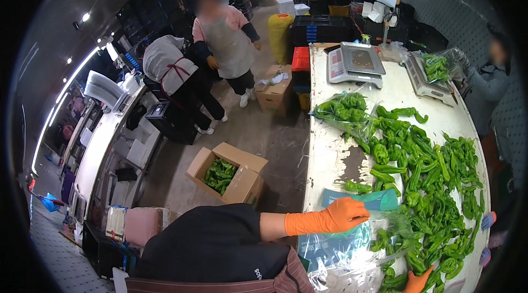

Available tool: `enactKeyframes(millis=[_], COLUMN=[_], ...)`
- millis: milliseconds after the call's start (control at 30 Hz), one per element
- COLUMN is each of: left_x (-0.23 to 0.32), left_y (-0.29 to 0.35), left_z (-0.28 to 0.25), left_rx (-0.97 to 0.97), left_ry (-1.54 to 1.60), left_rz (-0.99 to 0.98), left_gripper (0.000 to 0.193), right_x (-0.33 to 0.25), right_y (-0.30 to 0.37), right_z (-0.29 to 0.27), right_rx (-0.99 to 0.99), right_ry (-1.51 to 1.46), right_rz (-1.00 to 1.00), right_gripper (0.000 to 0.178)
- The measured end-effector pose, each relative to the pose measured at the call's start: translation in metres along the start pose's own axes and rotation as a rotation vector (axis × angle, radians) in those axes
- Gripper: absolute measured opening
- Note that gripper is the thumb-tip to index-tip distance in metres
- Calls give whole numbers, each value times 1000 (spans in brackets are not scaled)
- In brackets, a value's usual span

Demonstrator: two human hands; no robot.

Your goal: The person places green peppers into clear plastic bags on a table. They repeatedly pick peppers from a large pile, put them into bags, and set the filled bags aside. Another person is visible in the background also handling peppers.

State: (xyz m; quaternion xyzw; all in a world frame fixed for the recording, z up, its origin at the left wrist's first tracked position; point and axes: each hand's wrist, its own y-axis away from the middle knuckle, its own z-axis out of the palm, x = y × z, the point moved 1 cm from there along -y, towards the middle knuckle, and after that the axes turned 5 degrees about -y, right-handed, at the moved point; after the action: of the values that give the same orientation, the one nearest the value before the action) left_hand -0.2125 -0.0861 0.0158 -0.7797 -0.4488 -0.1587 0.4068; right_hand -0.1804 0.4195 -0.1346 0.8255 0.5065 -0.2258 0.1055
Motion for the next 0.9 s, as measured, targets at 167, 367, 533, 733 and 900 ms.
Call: enactKeyframes(millis=[167,367,533,733,900], left_x=[-1,2,-11,-7,5], left_y=[5,5,0,10,0], left_z=[2,3,3,9,15], left_rx=[19,-22,79,-32,-123], left_ry=[10,-15,-63,25,100], left_rz=[12,23,151,33,13], left_gripper=[6,7,14,9,10], right_x=[4,-70,-70,-31,-37], right_y=[30,110,114,136,191], right_z=[2,-35,-39,-2,-30], right_rx=[129,420,649,219,151], right_ry=[-25,-160,-498,-611,-530], right_rz=[-18,-173,-161,266,403], right_gripper=[83,63,65,71,73])
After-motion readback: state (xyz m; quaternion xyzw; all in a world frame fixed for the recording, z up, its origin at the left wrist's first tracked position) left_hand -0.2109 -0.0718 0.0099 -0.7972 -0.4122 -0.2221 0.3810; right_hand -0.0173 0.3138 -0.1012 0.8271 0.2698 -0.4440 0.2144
